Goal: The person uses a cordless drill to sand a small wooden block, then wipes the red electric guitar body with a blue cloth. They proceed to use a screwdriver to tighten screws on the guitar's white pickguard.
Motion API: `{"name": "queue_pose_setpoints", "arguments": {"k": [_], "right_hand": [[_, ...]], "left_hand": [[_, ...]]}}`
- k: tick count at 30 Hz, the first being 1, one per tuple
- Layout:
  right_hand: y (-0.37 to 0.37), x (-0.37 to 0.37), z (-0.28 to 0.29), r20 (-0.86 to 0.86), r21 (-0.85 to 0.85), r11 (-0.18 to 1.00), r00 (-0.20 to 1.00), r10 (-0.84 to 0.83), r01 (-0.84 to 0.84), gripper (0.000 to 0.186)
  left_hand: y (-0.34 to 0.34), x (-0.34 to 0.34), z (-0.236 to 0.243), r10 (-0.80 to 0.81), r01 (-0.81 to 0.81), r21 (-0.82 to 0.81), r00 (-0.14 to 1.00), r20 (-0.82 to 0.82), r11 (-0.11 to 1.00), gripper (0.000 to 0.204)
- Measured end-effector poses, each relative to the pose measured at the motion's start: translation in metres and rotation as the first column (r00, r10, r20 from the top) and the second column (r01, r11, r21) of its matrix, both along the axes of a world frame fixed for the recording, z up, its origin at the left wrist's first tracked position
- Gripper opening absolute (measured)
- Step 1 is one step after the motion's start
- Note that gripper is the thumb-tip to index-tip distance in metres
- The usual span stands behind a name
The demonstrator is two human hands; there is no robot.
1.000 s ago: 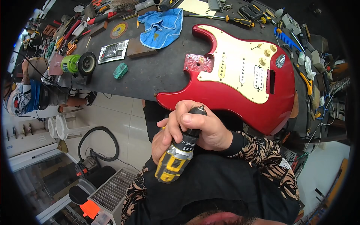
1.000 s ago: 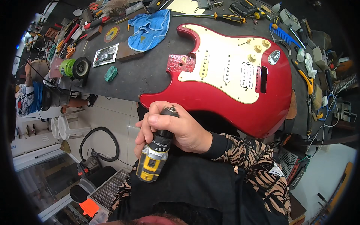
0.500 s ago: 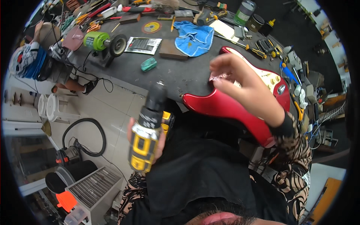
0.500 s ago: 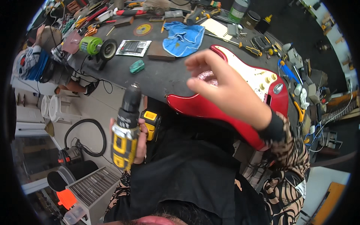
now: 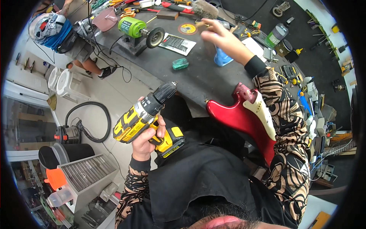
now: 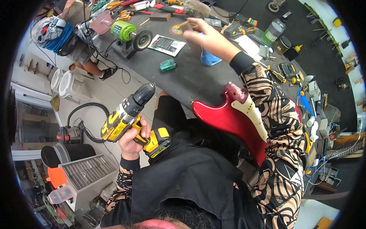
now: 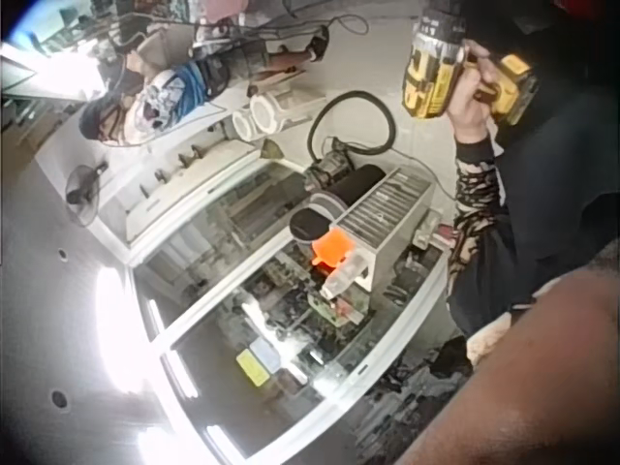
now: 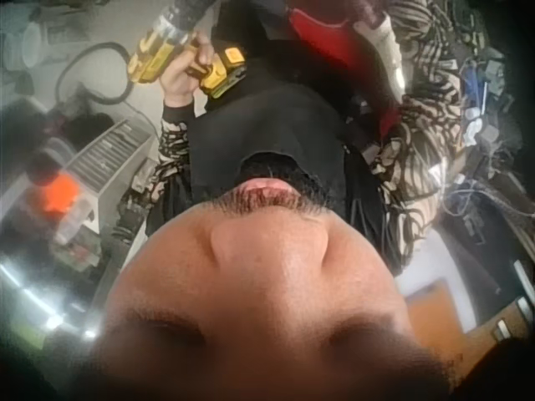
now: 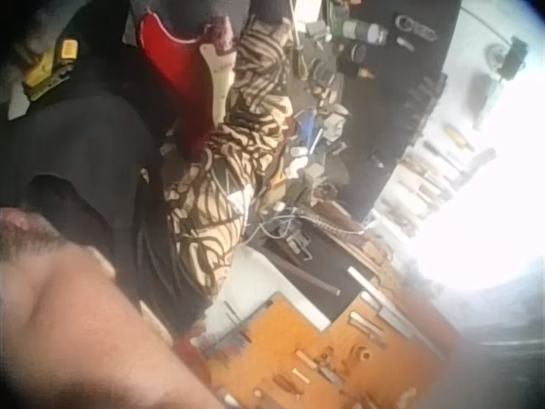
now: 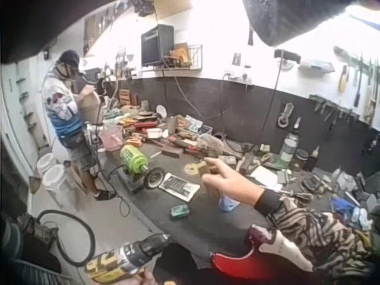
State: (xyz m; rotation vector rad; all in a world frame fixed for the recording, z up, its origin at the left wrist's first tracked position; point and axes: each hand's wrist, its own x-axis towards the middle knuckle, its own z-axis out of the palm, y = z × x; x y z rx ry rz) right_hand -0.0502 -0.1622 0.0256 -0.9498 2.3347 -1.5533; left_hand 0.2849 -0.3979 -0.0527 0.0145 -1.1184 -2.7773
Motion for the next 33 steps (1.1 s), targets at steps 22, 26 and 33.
{"name": "queue_pose_setpoints", "arguments": {"k": [22, 26, 33], "right_hand": [[0.125, 0.062, 0.049, 0.326, -0.515, 0.851, 0.942, 0.082, 0.105, 0.056], [0.100, 0.103, 0.064, 0.484, -0.603, 0.786, 0.845, 0.227, 0.134, 0.055], [0.080, 0.127, 0.056, 0.525, -0.617, 0.781, 0.788, 0.321, 0.093, 0.057]], "left_hand": [[0.084, -0.082, 0.073, -0.228, 0.223, -0.228, 0.974, 0.006, 0.948, 0.093], [0.085, -0.072, 0.088, -0.228, 0.219, -0.248, 0.974, -0.009, 0.944, 0.082], [0.083, -0.056, 0.079, -0.223, 0.225, -0.249, 0.974, 0.037, 0.942, 0.053]]}}
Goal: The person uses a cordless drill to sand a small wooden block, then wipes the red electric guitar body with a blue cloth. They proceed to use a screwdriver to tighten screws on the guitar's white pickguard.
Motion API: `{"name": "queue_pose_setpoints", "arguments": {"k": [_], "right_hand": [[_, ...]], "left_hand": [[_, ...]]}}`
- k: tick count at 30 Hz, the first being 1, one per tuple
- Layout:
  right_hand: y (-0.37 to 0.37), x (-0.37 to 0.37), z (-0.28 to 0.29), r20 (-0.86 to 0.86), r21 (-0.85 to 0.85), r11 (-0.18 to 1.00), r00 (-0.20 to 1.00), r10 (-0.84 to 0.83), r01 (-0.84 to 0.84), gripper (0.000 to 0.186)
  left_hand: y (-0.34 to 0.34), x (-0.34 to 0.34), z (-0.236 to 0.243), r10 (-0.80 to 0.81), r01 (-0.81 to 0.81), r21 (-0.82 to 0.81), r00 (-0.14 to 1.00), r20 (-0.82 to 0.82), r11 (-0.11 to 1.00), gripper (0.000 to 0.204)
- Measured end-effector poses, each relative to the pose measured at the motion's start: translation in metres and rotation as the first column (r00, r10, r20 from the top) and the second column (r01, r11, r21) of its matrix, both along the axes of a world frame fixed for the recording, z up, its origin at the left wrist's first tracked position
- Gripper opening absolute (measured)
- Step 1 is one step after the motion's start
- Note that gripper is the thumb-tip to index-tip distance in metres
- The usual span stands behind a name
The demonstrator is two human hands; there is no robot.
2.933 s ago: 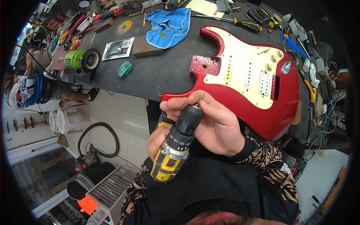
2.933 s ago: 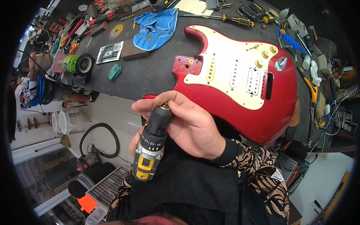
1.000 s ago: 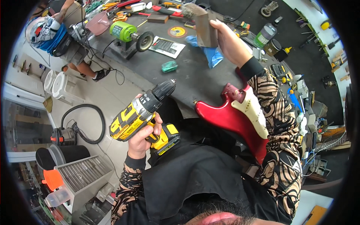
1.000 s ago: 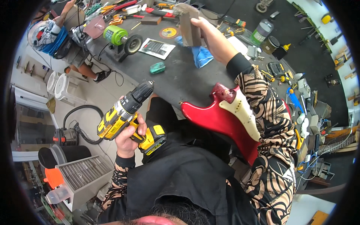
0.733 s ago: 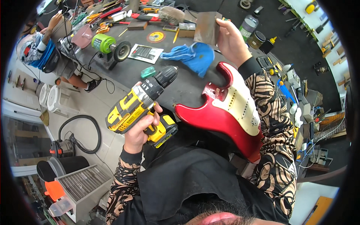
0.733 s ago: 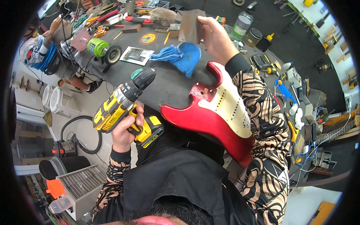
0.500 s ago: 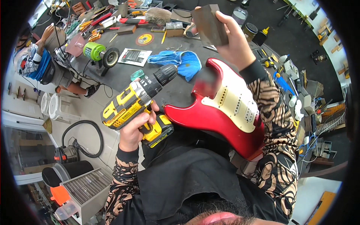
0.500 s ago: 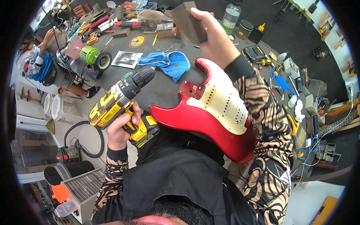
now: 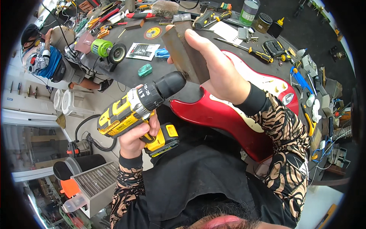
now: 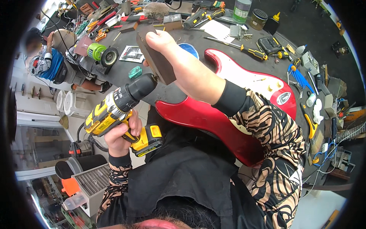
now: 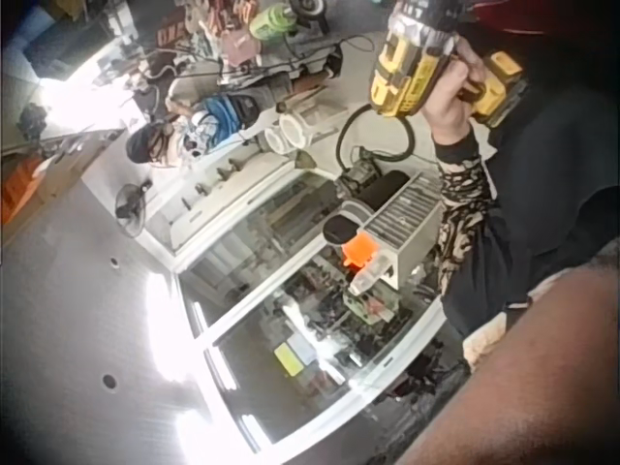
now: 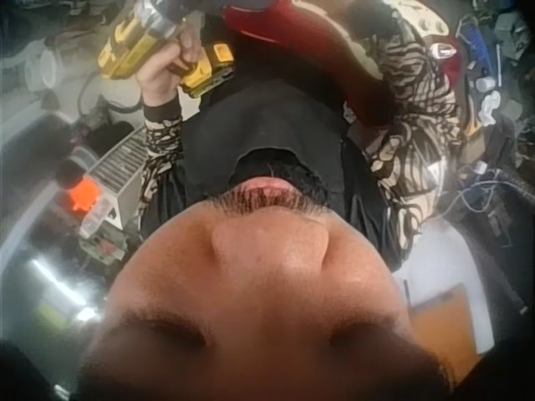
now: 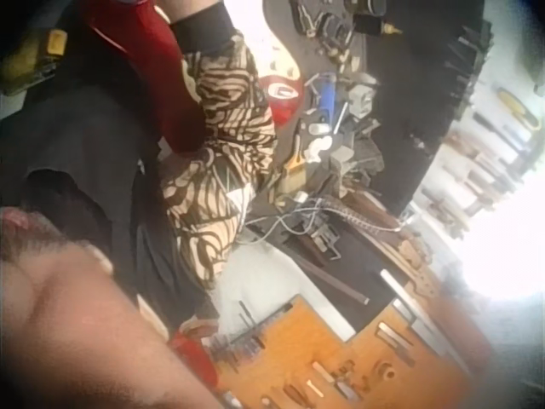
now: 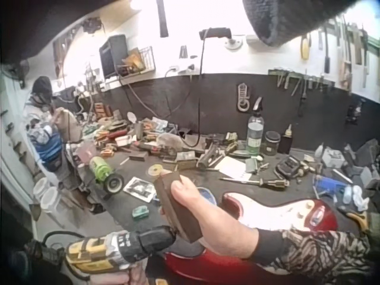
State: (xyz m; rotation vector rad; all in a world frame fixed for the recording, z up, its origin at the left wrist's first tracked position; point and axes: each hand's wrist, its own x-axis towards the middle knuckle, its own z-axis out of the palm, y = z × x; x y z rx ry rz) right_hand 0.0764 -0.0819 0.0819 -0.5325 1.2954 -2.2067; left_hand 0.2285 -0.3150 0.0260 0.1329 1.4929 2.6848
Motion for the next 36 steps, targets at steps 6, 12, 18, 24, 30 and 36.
{"name": "queue_pose_setpoints", "arguments": {"k": [6, 12, 18, 24, 30, 36], "right_hand": [[-0.002, 0.002, -0.014, 0.070, -0.084, 0.996, 0.997, 0.016, -0.010, 0.055], [-0.004, 0.005, -0.018, 0.108, -0.135, 0.991, 0.994, 0.014, 0.001, 0.054], [-0.001, 0.006, -0.020, 0.096, -0.165, 0.986, 0.995, -0.014, 0.030, 0.053], [-0.001, 0.008, -0.021, 0.107, -0.179, 0.981, 0.992, -0.060, 0.079, 0.052], [-0.001, 0.007, -0.022, 0.106, -0.219, 0.971, 0.992, -0.069, 0.091, 0.051], [-0.002, 0.007, -0.022, 0.106, -0.218, 0.973, 0.993, -0.056, 0.078, 0.052]], "left_hand": [[0.009, 0.008, -0.002, 0.035, -0.033, -0.036, 0.999, 0.039, 0.999, 0.061], [0.008, 0.011, -0.006, 0.042, -0.039, -0.043, 0.997, 0.057, 0.998, 0.056], [0.013, 0.010, -0.009, 0.042, -0.041, -0.029, 0.997, 0.057, 0.999, 0.053], [0.014, 0.009, -0.016, 0.019, -0.020, 0.020, 0.998, 0.064, 1.000, 0.055], [0.015, 0.010, -0.017, 0.026, -0.029, 0.045, 0.997, 0.079, 0.999, 0.056], [0.012, 0.011, -0.022, 0.013, -0.019, 0.061, 0.996, 0.090, 0.998, 0.054]]}}
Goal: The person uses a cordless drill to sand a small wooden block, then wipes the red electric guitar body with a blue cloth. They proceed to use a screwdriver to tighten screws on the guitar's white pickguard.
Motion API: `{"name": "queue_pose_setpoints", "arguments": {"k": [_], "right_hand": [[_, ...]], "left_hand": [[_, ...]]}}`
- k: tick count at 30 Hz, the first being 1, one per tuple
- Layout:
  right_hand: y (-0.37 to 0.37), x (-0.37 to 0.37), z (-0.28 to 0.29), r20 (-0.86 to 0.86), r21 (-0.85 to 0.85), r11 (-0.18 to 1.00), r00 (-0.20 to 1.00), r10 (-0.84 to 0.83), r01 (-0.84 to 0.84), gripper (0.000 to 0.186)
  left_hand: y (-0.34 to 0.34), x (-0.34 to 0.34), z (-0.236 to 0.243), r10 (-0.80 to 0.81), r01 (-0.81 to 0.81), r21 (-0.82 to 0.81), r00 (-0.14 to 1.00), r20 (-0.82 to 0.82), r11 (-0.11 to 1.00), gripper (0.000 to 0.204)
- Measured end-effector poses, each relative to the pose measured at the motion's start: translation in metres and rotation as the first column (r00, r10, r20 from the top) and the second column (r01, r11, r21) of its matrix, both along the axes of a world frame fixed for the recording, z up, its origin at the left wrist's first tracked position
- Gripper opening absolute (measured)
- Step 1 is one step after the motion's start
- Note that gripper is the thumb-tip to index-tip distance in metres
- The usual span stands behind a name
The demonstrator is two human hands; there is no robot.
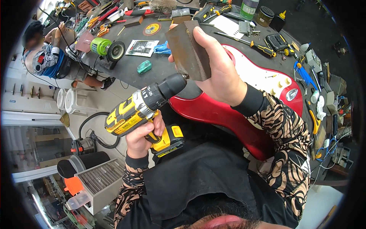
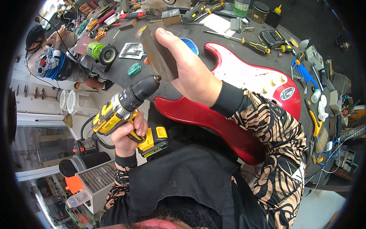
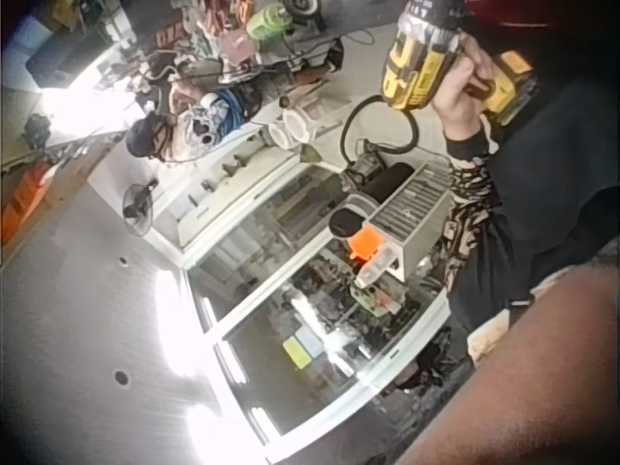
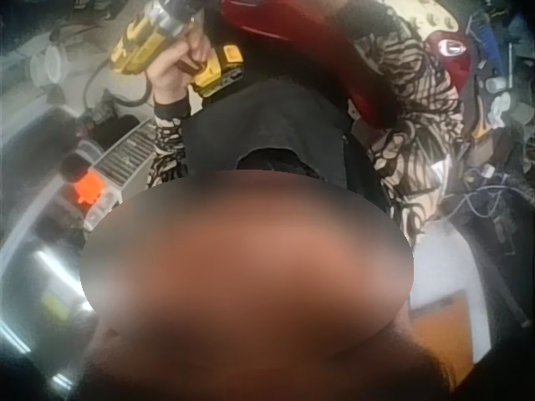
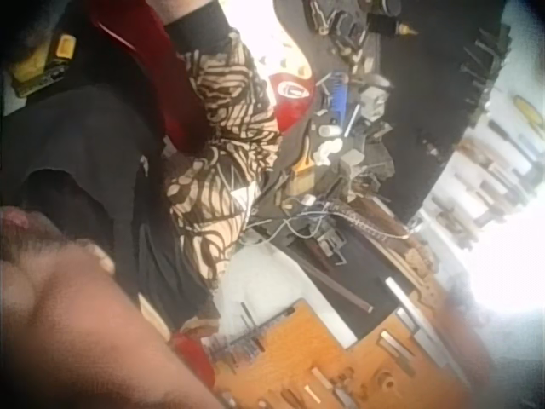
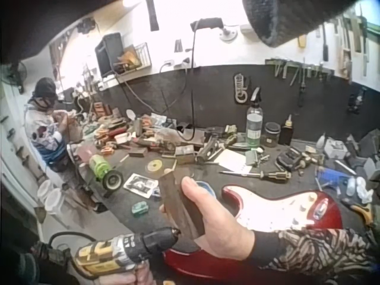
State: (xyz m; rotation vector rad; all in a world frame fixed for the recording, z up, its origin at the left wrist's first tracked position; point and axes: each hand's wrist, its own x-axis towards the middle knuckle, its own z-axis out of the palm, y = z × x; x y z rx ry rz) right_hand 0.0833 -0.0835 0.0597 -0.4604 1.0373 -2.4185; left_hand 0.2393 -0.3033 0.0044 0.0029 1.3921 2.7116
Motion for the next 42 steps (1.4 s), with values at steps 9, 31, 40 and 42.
{"name": "queue_pose_setpoints", "arguments": {"k": [9, 31, 40, 42], "right_hand": [[0.001, -0.001, -0.001, -0.022, 0.011, 0.999, 0.999, 0.049, -0.049, 0.055], [-0.038, -0.013, -0.007, 0.077, 0.099, 0.981, 0.985, 0.157, -0.164, 0.056], [-0.047, -0.016, -0.011, 0.088, 0.115, 0.968, 0.973, 0.212, -0.221, 0.057], [-0.048, -0.017, -0.011, 0.091, 0.117, 0.968, 0.973, 0.214, -0.224, 0.057]], "left_hand": [[-0.002, 0.000, -0.004, 0.004, -0.004, 0.011, 1.000, 0.000, 1.000, 0.053], [-0.038, 0.010, -0.018, 0.085, -0.086, 0.025, 0.996, 0.035, 0.996, 0.047], [-0.048, 0.014, -0.018, 0.081, -0.083, 0.031, 0.996, 0.043, 0.996, 0.047], [-0.050, 0.015, -0.020, 0.082, -0.084, 0.038, 0.996, 0.042, 0.996, 0.047]]}}
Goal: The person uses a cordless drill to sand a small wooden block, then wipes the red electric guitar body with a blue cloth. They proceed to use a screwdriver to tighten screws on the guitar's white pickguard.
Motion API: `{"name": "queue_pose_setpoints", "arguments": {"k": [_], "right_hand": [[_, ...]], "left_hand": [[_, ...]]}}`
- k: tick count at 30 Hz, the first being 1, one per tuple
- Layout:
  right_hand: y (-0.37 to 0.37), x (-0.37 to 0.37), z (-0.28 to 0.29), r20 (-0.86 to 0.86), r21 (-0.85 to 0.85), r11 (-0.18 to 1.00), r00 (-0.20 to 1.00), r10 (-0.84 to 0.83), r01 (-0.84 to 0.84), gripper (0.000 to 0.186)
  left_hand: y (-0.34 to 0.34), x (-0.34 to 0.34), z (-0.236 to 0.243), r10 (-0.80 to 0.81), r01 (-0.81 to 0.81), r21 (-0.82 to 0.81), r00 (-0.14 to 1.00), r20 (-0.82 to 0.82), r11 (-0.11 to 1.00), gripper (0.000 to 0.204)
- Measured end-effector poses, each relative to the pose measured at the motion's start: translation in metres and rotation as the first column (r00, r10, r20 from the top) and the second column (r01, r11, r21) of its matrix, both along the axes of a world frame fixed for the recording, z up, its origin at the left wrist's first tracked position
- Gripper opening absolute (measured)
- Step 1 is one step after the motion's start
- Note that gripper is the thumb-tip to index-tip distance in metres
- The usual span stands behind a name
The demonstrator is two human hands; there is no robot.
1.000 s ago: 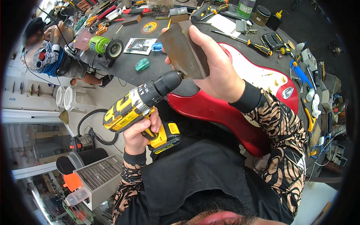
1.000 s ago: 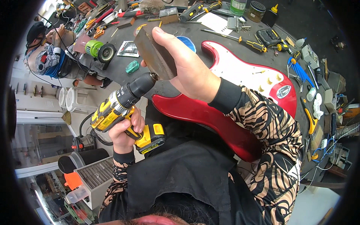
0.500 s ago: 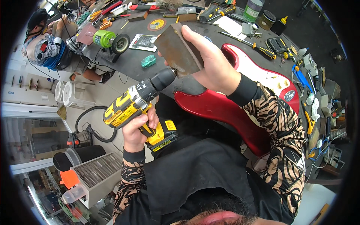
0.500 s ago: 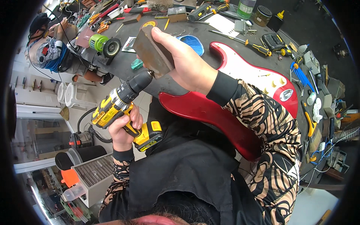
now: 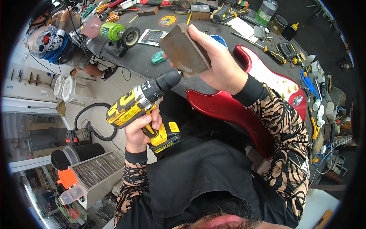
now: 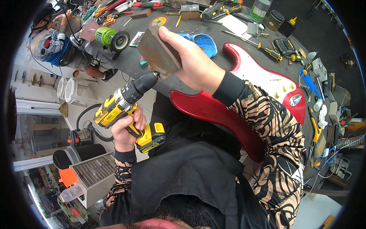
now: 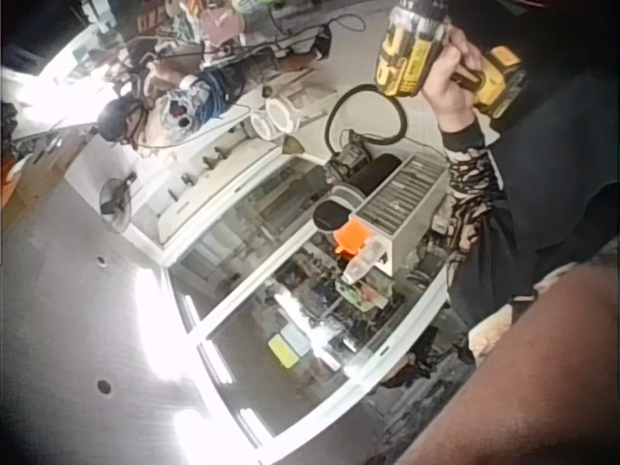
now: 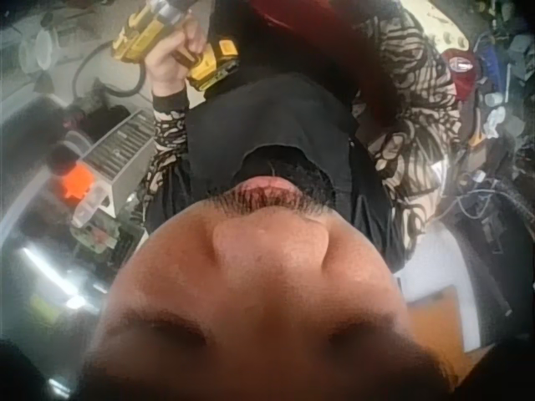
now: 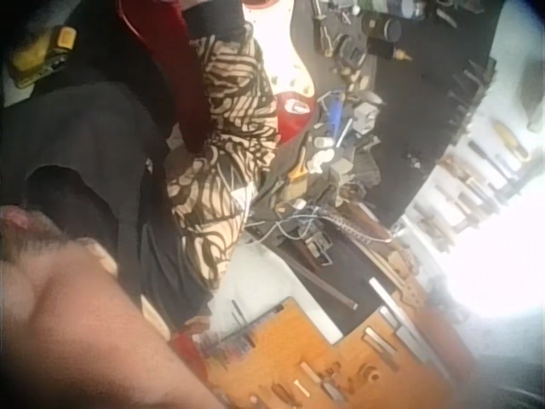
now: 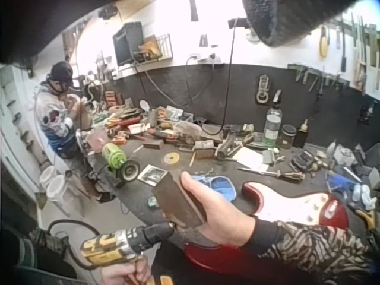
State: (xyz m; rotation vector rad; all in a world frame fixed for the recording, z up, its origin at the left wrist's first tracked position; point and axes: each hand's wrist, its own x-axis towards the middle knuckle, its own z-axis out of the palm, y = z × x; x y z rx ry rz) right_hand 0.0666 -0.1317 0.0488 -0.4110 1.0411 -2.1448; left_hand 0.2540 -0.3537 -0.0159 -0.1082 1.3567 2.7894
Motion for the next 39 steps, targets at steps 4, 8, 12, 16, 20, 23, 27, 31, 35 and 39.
{"name": "queue_pose_setpoints", "arguments": {"k": [4, 8, 12, 16, 20, 23, 27, 31, 35, 39], "right_hand": [[-0.001, -0.003, -0.004, 0.018, -0.030, 0.999, 1.000, 0.013, -0.012, 0.056], [-0.001, 0.000, 0.000, 0.065, -0.031, 0.999, 0.998, -0.015, 0.017, 0.056], [0.001, -0.001, -0.001, 0.079, -0.050, 0.999, 0.997, 0.002, 0.002, 0.056], [0.002, -0.004, -0.005, 0.073, -0.057, 0.998, 0.997, 0.017, -0.013, 0.056], [0.005, -0.005, -0.005, 0.067, -0.068, 0.997, 0.997, 0.033, -0.029, 0.056], [0.005, -0.006, -0.006, 0.059, -0.066, 0.997, 0.998, 0.037, -0.033, 0.057], [0.006, -0.006, -0.005, 0.085, -0.073, 0.997, 0.996, 0.042, -0.036, 0.058], [0.004, -0.004, 0.000, 0.137, -0.068, 0.998, 0.991, 0.008, 0.001, 0.060], [0.008, -0.011, -0.007, 0.127, -0.079, 0.995, 0.989, 0.072, -0.062, 0.061], [0.008, -0.011, -0.007, 0.100, -0.082, 0.994, 0.992, 0.080, -0.072, 0.062]], "left_hand": [[-0.001, 0.001, -0.003, 0.003, -0.003, 0.004, 1.000, -0.011, 1.000, 0.047], [0.001, -0.001, -0.002, -0.003, 0.003, 0.003, 1.000, -0.015, 1.000, 0.050], [0.001, -0.002, -0.004, -0.015, 0.015, 0.019, 1.000, -0.010, 1.000, 0.053], [0.001, -0.005, -0.004, -0.038, 0.038, 0.028, 0.999, -0.019, 0.999, 0.055], [0.002, -0.005, -0.004, -0.034, 0.034, 0.033, 0.999, -0.020, 0.999, 0.055], [0.002, -0.004, -0.006, -0.027, 0.028, 0.041, 1.000, -0.014, 0.999, 0.055], [0.003, -0.004, -0.005, -0.027, 0.028, 0.043, 1.000, -0.014, 0.999, 0.055], [0.004, -0.004, -0.003, -0.028, 0.029, 0.049, 0.999, -0.018, 0.998, 0.053], [0.004, -0.005, -0.004, -0.038, 0.041, 0.068, 0.999, -0.039, 0.997, 0.051], [0.003, -0.005, -0.004, -0.038, 0.040, 0.062, 0.999, -0.039, 0.997, 0.052]]}}
